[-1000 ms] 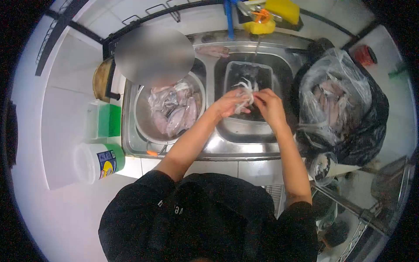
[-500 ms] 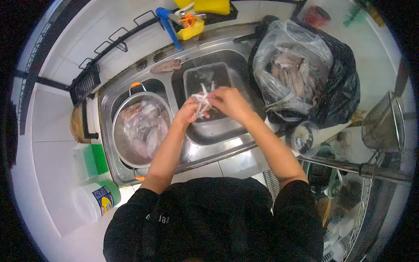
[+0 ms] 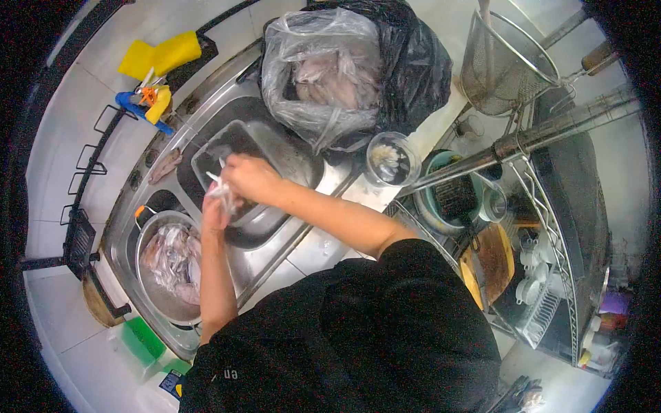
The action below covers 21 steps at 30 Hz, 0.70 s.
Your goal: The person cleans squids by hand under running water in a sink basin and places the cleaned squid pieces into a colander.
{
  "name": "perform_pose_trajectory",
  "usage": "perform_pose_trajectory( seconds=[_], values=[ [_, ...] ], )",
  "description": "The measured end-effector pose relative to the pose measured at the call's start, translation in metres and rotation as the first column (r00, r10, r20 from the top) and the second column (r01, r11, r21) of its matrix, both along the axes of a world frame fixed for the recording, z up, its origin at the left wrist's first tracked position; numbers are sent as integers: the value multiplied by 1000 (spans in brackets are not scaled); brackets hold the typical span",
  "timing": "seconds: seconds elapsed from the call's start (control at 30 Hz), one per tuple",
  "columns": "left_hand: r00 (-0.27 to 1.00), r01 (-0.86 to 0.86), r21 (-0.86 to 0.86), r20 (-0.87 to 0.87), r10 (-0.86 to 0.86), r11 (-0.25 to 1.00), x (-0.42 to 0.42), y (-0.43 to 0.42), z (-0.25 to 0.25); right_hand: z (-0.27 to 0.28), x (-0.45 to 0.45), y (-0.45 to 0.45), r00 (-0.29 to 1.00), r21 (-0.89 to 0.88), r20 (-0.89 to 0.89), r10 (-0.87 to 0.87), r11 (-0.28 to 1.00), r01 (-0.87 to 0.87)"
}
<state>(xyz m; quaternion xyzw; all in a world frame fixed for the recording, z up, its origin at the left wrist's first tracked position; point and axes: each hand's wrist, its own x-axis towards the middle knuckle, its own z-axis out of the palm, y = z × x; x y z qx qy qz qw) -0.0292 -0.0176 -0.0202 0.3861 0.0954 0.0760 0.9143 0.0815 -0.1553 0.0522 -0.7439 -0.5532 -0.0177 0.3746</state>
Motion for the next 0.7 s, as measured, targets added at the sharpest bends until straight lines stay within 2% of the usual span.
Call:
perform_pose_trajectory(
  seconds=[0.03, 0.07, 0.1, 0.13, 0.17, 0.2, 0.23, 0.27, 0.33, 0.37, 0.4, 0.47, 0.5, 0.53, 0.6, 0.63, 0.7],
  values=[
    [997, -69, 43, -18, 70, 997, 4, -3, -4, 0, -1, 0, 1000, 10, -2, 14, 1000, -14],
    [987, -153, 96, -34, 157, 984, 9, -2, -11, 0, -2, -3, 996, 125, -5, -87, 988, 87],
    [983, -181, 28, -36, 182, 983, 9, 1, -18, 2, -5, -2, 985, 240, -30, -172, 955, 175],
    [980, -197, 320, 58, 188, 927, 6, 4, -25, 4, -10, -4, 975, 194, -87, -206, 956, 219],
    [951, -297, 166, -36, 307, 940, 6, -2, -27, -1, -11, -4, 971, 152, -140, -193, 965, 213],
    [953, -300, 71, -22, 302, 951, 6, -6, -24, -4, -13, -5, 917, 30, -359, -171, 980, 195],
    [968, -249, 20, 39, 248, 968, 7, -13, -8, -6, -15, -6, 889, 2, -423, -173, 981, 192],
    [965, -261, 46, -20, 262, 964, 7, -13, -6, -5, -18, -7, 891, 10, -428, -149, 985, 170],
    [975, -221, 117, 13, 221, 968, 6, -5, -20, 1, -24, -7, 903, 1, -397, -167, 983, 182],
    [965, -262, 185, 14, 263, 947, 3, -5, -26, 2, -28, -5, 892, 82, -426, -153, 975, 206],
    [963, -267, 186, 15, 269, 946, 0, -6, -20, 3, -29, -3, 893, 83, -426, -147, 976, 201],
    [936, -201, 575, -125, 328, 793, -6, -9, -4, 5, -29, -2, 981, 188, -96, -171, 964, 186],
    [929, -189, 690, -104, 354, 699, -5, -8, -7, 5, -30, -1, 981, 188, -93, -167, 965, 182],
    [928, -194, 690, -101, 358, 698, -6, -5, -11, 5, -30, -1, 985, 153, -81, -152, 975, 163],
    [968, -114, 815, -37, 247, 568, -7, -1, -17, 6, -30, 1, 989, 117, -67, -134, 983, 142],
    [968, -117, 814, -35, 249, 568, -7, 0, -19, 5, -28, 2, 991, 106, -56, -119, 987, 124],
    [966, -188, 849, 70, 247, 494, -5, 0, -22, 5, -26, 3, 993, 94, -45, -106, 990, 110]
  ],
)
